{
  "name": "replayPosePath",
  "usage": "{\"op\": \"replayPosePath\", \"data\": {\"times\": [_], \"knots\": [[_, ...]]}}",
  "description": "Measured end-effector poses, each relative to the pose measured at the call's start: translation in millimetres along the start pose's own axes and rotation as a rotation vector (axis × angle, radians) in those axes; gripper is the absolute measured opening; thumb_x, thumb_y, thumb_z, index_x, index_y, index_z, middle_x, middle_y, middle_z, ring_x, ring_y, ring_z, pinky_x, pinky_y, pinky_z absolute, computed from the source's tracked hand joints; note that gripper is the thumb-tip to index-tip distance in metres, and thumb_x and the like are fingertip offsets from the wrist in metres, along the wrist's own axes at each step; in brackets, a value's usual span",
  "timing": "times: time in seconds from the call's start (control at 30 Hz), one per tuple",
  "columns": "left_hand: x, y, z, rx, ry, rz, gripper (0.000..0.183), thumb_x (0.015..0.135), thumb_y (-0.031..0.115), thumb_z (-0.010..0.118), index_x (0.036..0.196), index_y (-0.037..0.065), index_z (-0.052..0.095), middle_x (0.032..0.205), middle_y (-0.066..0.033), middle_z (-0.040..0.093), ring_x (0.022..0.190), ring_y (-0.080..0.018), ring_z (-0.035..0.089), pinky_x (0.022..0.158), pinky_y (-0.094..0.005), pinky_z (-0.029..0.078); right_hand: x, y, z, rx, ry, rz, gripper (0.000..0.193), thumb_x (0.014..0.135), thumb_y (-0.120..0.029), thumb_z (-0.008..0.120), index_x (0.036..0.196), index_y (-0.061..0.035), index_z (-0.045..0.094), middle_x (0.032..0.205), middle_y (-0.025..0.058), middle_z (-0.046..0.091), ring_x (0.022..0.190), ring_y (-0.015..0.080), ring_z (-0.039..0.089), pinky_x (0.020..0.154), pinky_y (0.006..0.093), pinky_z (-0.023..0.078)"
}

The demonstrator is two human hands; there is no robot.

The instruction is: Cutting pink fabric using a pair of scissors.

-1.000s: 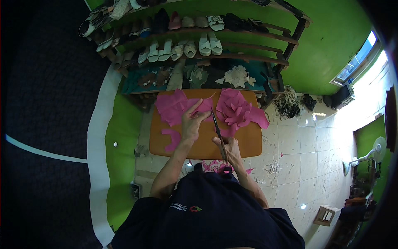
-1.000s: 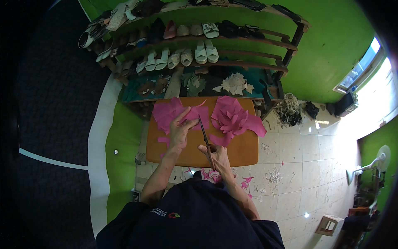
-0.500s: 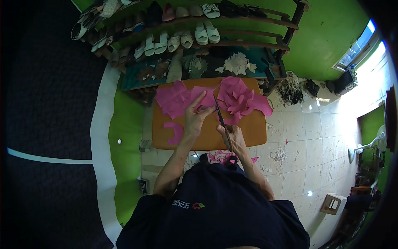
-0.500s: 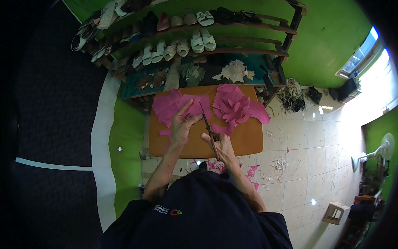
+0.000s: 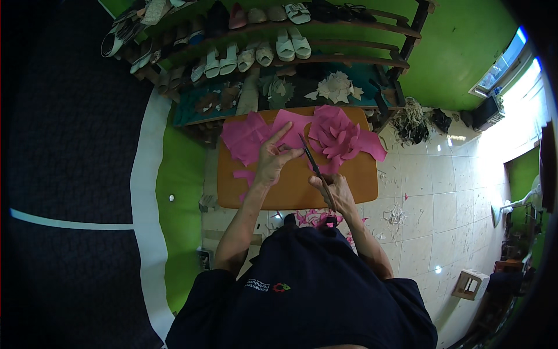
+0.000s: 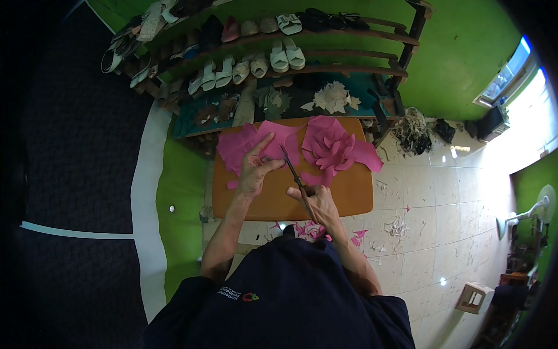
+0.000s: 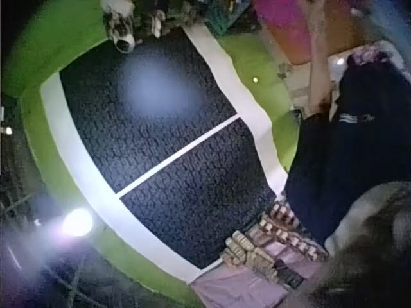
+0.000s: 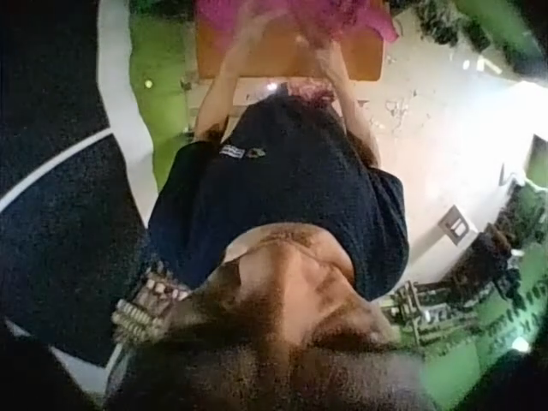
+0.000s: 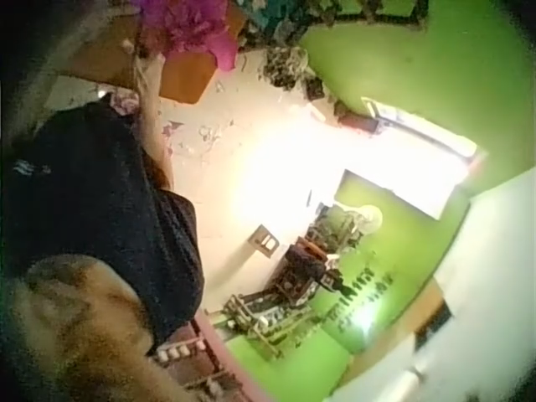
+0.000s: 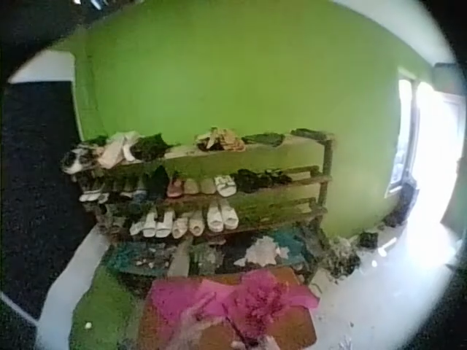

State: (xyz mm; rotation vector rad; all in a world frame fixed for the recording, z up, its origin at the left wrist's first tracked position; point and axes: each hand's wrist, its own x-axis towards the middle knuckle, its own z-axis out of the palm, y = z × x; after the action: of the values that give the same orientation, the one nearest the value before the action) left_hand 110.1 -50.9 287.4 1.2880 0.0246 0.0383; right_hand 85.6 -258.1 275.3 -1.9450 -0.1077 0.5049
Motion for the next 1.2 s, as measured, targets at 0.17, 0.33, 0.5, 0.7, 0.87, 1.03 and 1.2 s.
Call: {"op": "replayPosePath", "data": {"times": [0.17, 0.33, 0.5, 0.7, 0.87, 1.03, 1.2], "knots": [[2.7, -5.0, -10.2, 0.005, -0.05, 0.002, 0.075, 0.08, -0.006, 0.074, 0.147, 0.002, 0.042, 0.068, 0.0043, 0.061, 0.067, -0.0033, 0.061, 0.077, -0.0205, 0.052, 3.0, 4.7, -5.0, -0.032, -0.002, -0.051, 0.078, 0.077, -0.072, 0.069, 0.06, 0.0034, 0.057, 0.047, 0.004, 0.041, 0.047, 0.0139, 0.044, 0.048, 0.0376, 0.037], [3.7, -0.2, -10.4, -0.013, -0.085, -0.018, 0.075, 0.079, -0.006, 0.074, 0.147, 0.001, 0.042, 0.073, -0.0003, 0.067, 0.072, -0.0056, 0.065, 0.078, -0.0212, 0.052, 5.2, 8.6, -13.0, -0.124, 0.008, -0.13, 0.078, 0.077, -0.073, 0.068, 0.061, 0.0022, 0.059, 0.046, 0.0024, 0.04, 0.043, 0.0108, 0.041, 0.043, 0.0353, 0.034], [3.1, -0.6, -13.9, -0.008, -0.11, -0.032, 0.07, 0.081, -0.004, 0.074, 0.144, 0.001, 0.046, 0.08, -0.0036, 0.07, 0.076, -0.0084, 0.067, 0.079, -0.0222, 0.054, 2.0, 3.5, -19.2, -0.154, -0.036, -0.114, 0.075, 0.08, -0.07, 0.068, 0.061, 0.0027, 0.061, 0.046, 0.0022, 0.04, 0.043, 0.0112, 0.042, 0.043, 0.0356, 0.035], [11.4, 4.4, -32.6, -0.007, -0.097, -0.107, 0.047, 0.082, -0.001, 0.075, 0.127, 0.004, 0.064, 0.094, -0.0046, 0.073, 0.086, -0.0116, 0.07, 0.082, -0.0248, 0.057, -6.1, 3.9, -21.8, -0.112, -0.134, -0.114, 0.075, 0.083, -0.069, 0.065, 0.056, -0.0008, 0.053, 0.046, -0.0002, 0.04, 0.041, 0.011, 0.045, 0.041, 0.0328, 0.036], [11.9, 9.3, -29.3, 0.15, -0.284, -0.153, 0.059, 0.079, -0.005, 0.074, 0.135, 0.009, 0.06, 0.143, -0.0165, 0.05, 0.103, -0.0187, 0.067, 0.091, -0.0297, 0.058, -5.4, 20.9, -11.8, -0.03, -0.163, -0.071, 0.076, 0.085, -0.072, 0.06, 0.062, 0.001, 0.055, 0.05, 0.0031, 0.045, 0.045, 0.0138, 0.048, 0.045, 0.0343, 0.041], [6.3, 9.0, -21.9, 0.073, -0.308, -0.157, 0.061, 0.081, -0.007, 0.071, 0.138, 0.007, 0.056, 0.144, -0.0152, 0.049, 0.106, -0.0196, 0.066, 0.088, -0.0305, 0.06, -1.3, 25.0, -1.0, 0.082, -0.157, -0.036, 0.081, 0.085, -0.075, 0.056, 0.064, 0.0039, 0.056, 0.052, 0.0061, 0.046, 0.049, 0.017, 0.049, 0.05, 0.0385, 0.042], [3.2, 10.6, -21.1, 0.055, -0.279, -0.143, 0.062, 0.082, -0.005, 0.072, 0.14, 0.004, 0.053, 0.132, -0.0106, 0.056, 0.102, -0.0173, 0.066, 0.087, -0.0302, 0.06, -3.2, 20.4, -4.0, 0.007, -0.133, -0.024, 0.084, 0.082, -0.078, 0.056, 0.06, 0.0025, 0.052, 0.051, 0.0042, 0.041, 0.05, 0.0171, 0.044, 0.051, 0.0397, 0.038]]}}
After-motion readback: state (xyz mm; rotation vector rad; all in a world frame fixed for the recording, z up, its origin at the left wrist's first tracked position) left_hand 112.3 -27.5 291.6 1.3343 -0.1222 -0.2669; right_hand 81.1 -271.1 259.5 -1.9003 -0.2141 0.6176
